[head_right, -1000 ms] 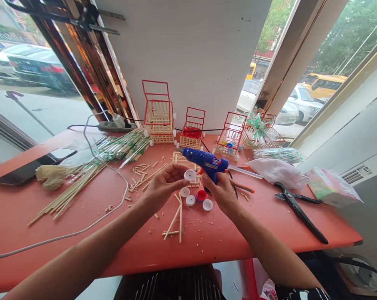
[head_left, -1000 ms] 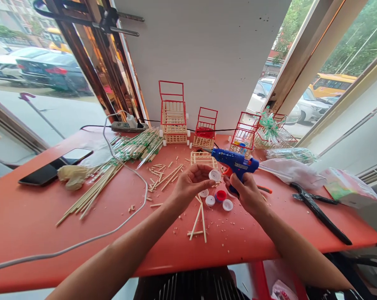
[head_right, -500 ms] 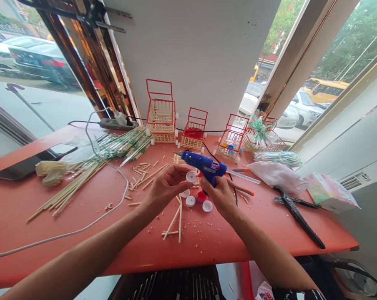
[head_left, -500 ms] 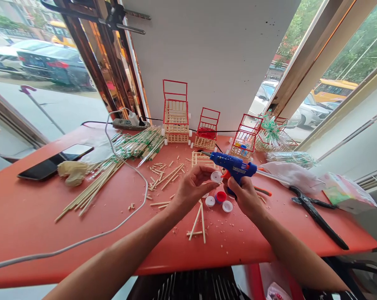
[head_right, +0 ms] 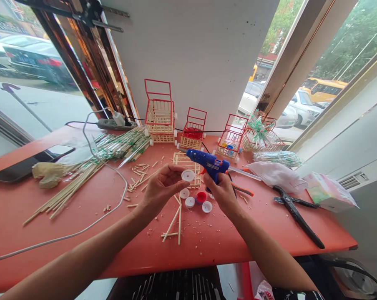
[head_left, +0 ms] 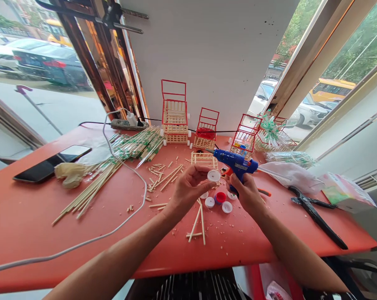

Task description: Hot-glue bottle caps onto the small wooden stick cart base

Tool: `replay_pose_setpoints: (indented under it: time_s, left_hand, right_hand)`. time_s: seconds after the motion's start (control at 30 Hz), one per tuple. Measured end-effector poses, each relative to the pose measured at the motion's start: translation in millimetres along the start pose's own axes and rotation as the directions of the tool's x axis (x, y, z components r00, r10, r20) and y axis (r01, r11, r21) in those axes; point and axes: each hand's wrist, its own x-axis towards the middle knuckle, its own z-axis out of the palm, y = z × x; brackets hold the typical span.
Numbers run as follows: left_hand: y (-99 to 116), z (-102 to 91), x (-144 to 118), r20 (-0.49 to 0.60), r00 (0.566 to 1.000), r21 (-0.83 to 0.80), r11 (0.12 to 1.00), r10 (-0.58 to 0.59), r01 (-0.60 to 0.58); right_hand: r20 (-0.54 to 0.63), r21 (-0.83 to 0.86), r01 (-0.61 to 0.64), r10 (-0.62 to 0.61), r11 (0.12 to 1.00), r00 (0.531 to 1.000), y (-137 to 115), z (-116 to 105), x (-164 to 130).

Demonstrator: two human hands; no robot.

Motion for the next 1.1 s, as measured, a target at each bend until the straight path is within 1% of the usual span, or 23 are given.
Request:
replay_pose_setpoints:
  time_s: [0.17, 0.3, 0.37, 0.57, 0.63, 0.73, 1.1]
  left_hand:
    - [-4.1, -3.8, 2.6, 0.049, 0.998, 0.027, 0.999, -0.043, 0.041]
    - [-7.5, -3.4, 3.3, 0.054, 0.996, 0.043, 0.997, -0.074, 0.071]
    - [-7.8, -2.6, 3.1, 0.045, 0.996, 0.056, 0.996, -0.073, 0.071]
    - [-9.0, -0.9, 4.5, -0.017, 1.000, 0.106, 0.994, -0.017, 0.019]
    - [-10.0, -0.1, 5.1, -0.023, 1.000, 0.123, 0.992, 0.007, -0.004]
    - [-10.5, 1.2, 5.1, -0.016, 1.000, 0.127, 0.992, 0.012, -0.010]
    - [-8.6, -1.9, 1.0, 0.019, 0.991, -0.032, 0.991, -0.131, 0.132]
  right_hand:
    - [0.039, 0.128, 0.045, -0.050, 0.991, 0.998, -0.6, 1.1, -0.7]
    - [0.052, 0.246, 0.024, -0.038, 0.969, 0.998, -6.8, 4.0, -1.7]
    - [0.053, 0.273, 0.000, -0.015, 0.962, 0.998, -9.9, 4.7, -2.1]
    - [0.064, 0.256, -0.053, 0.038, 0.965, 0.997, -13.2, 7.6, -4.4]
    - [0.080, 0.288, -0.069, 0.048, 0.955, 0.996, -12.1, 8.8, -5.0]
    - [0.103, 0.313, -0.084, 0.054, 0.946, 0.993, -9.2, 9.5, -5.8]
    - [0.100, 0.250, -0.067, 0.043, 0.966, 0.994, -4.8, 7.3, -5.8]
